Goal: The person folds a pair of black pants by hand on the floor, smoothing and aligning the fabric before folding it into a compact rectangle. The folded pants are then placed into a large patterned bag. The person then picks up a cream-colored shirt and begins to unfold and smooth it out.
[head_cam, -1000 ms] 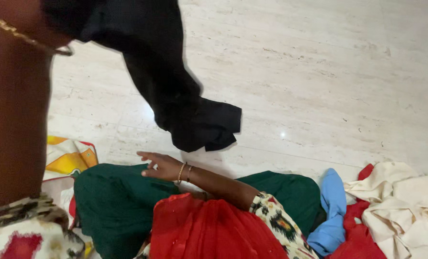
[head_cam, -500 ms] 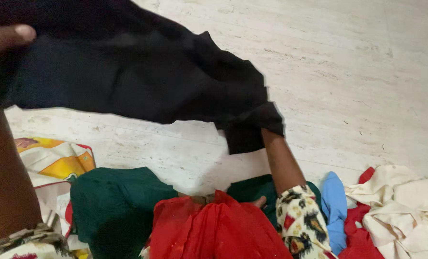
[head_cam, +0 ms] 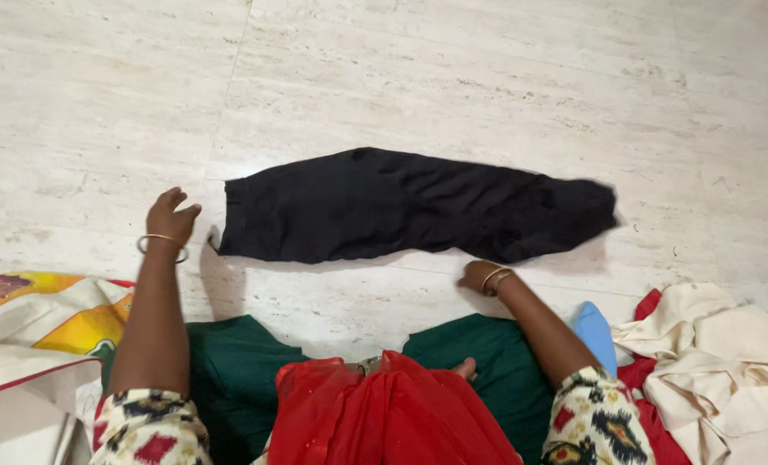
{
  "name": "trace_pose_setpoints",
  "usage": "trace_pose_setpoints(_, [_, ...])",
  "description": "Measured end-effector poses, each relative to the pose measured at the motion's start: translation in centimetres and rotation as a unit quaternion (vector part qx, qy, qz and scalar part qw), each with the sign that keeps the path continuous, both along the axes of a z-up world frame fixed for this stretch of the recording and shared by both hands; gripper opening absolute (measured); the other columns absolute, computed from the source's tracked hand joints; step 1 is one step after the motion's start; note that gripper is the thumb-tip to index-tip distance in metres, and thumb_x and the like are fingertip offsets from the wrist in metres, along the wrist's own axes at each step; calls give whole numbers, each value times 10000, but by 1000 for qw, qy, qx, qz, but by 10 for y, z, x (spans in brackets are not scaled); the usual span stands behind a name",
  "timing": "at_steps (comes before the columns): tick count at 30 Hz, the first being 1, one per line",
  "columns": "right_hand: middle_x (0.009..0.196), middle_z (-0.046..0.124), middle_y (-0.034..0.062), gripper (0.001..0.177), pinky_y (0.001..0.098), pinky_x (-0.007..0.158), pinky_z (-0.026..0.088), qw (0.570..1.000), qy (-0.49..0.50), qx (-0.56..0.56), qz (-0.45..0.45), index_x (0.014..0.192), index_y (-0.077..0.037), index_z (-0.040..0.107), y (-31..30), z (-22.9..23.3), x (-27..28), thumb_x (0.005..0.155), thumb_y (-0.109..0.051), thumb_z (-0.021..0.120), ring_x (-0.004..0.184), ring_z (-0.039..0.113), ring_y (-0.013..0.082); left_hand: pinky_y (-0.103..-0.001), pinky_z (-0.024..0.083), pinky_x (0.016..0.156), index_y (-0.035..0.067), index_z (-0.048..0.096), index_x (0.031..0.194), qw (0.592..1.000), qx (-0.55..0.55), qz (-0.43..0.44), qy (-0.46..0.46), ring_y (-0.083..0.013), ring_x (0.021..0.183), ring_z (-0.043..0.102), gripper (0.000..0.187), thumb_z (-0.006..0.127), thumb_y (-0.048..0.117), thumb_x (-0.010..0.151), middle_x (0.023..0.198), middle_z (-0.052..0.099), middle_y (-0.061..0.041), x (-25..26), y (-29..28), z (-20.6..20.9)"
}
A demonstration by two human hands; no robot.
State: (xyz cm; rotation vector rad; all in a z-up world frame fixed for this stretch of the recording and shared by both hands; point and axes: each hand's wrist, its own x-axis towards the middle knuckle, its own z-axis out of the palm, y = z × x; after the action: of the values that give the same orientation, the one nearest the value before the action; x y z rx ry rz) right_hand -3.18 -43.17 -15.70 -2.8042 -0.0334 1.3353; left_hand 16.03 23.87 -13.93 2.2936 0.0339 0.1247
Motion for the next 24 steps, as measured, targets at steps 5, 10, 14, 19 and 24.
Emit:
trace_pose_setpoints(5, [962, 733, 187, 430, 469, 831, 565, 983, -49, 131, -119, 997, -51, 683, 64, 60, 1, 967, -473, 609, 854, 715, 345, -488, 478, 1070, 47, 592, 1424, 994, 97, -27, -37, -428, 1251, 596, 518, 687, 329, 998, 1328, 647, -244, -18, -97, -3])
trace_pose_setpoints(10, [1147, 699, 201, 349, 463, 939, 497, 884, -360, 295, -53, 1127, -38, 707, 104, 47, 30, 898, -300, 727, 1077, 632, 378, -664, 159, 1172, 169, 372, 1570, 963, 246, -109, -3, -456, 1514, 169, 734, 480, 587, 976, 1647, 281, -162, -43, -205, -7])
trace_pose_setpoints(14, [1317, 639, 201, 453, 476, 1062, 435, 837, -478, 265, -31, 1239, -37, 690, 85, 9, 52, 853, -269, 737, 1235, 558, 397, -658, -25, 1186, 314, 235, 1616, 933, 332, -89, 111, -399, 1554, -59, 818, 365, 732, 926, 1711, 42, -99, -57, -229, -31])
trace_pose_setpoints(19, [1301, 663, 198, 404, 466, 1062, 445, 860, -454, 177, -151, 1240, -51, 704, 6, -9, 52, 913, -287, 735, 1221, 579, 401, -674, -14, 1200, 331, 279, 1613, 942, 319, -90, 58, -388, 1572, -12, 827, 406, 750, 911, 1724, 86, -92, -40, -182, -48])
trace_pose_setpoints(24, [1137, 751, 127, 398, 407, 1012, 531, 911, -313, 207, -169, 1117, -82, 759, 30, -10, 54, 897, -413, 770, 1085, 705, 319, -684, 1, 1194, 316, 311, 1607, 942, 320, -92, 33, -401, 1571, 20, 840, 431, 750, 898, 1722, 116, -110, -35, -164, -56])
